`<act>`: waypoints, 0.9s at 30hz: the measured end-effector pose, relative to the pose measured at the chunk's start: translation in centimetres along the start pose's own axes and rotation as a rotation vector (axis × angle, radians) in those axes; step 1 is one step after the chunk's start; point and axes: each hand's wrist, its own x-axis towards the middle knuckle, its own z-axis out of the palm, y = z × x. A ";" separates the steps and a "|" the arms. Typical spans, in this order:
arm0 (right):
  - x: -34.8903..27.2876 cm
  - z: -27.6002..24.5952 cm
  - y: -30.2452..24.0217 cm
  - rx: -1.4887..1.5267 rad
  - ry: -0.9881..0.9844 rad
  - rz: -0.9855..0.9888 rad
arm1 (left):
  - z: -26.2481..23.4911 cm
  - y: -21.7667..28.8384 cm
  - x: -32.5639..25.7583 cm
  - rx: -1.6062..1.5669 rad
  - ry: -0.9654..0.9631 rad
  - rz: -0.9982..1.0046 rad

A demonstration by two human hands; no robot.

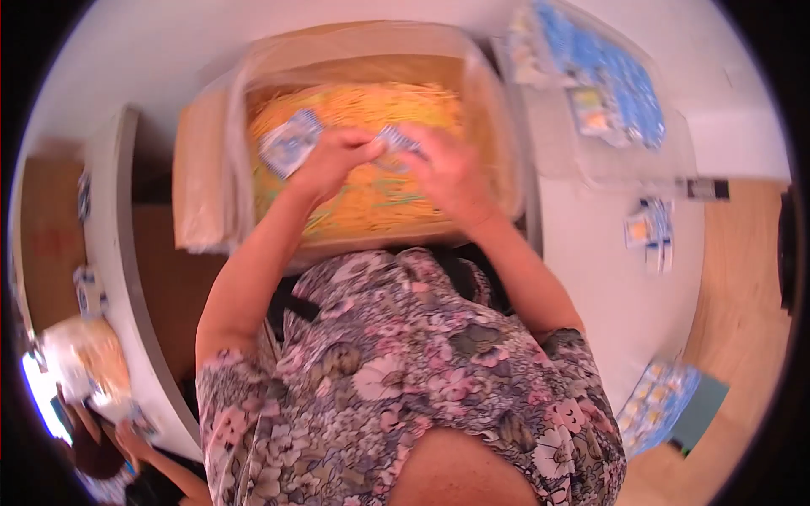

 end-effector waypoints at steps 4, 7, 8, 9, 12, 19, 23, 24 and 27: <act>-3.9 -7.3 0.4 0.046 -0.114 0.116 | -2.0 0.3 -0.8 0.496 0.127 0.119; -8.6 -16.5 0.9 0.138 -0.301 0.301 | -6.6 0.4 -2.8 1.274 0.306 0.292; -10.3 -19.2 1.7 0.065 -0.199 0.391 | -7.6 0.8 -3.1 1.573 0.349 0.294; -12.3 -21.8 3.4 -0.008 -0.101 0.478 | -7.6 0.7 -3.2 1.553 0.335 0.320; -17.4 -29.5 11.7 -0.227 0.493 0.772 | -7.9 0.9 -2.9 1.803 0.395 -0.037; -19.8 -35.0 18.1 -1.173 0.284 0.333 | -10.9 -1.8 -2.6 1.523 0.511 0.147; -15.9 -28.3 10.0 -1.049 0.552 0.197 | -10.5 -1.7 -3.1 1.426 0.625 0.076; -15.0 -25.9 7.5 -0.990 0.534 0.115 | -10.7 -1.8 -3.2 1.369 0.651 0.137; -12.0 -18.1 0.0 -0.814 0.312 -0.066 | -11.4 -2.5 -3.1 1.273 0.722 0.195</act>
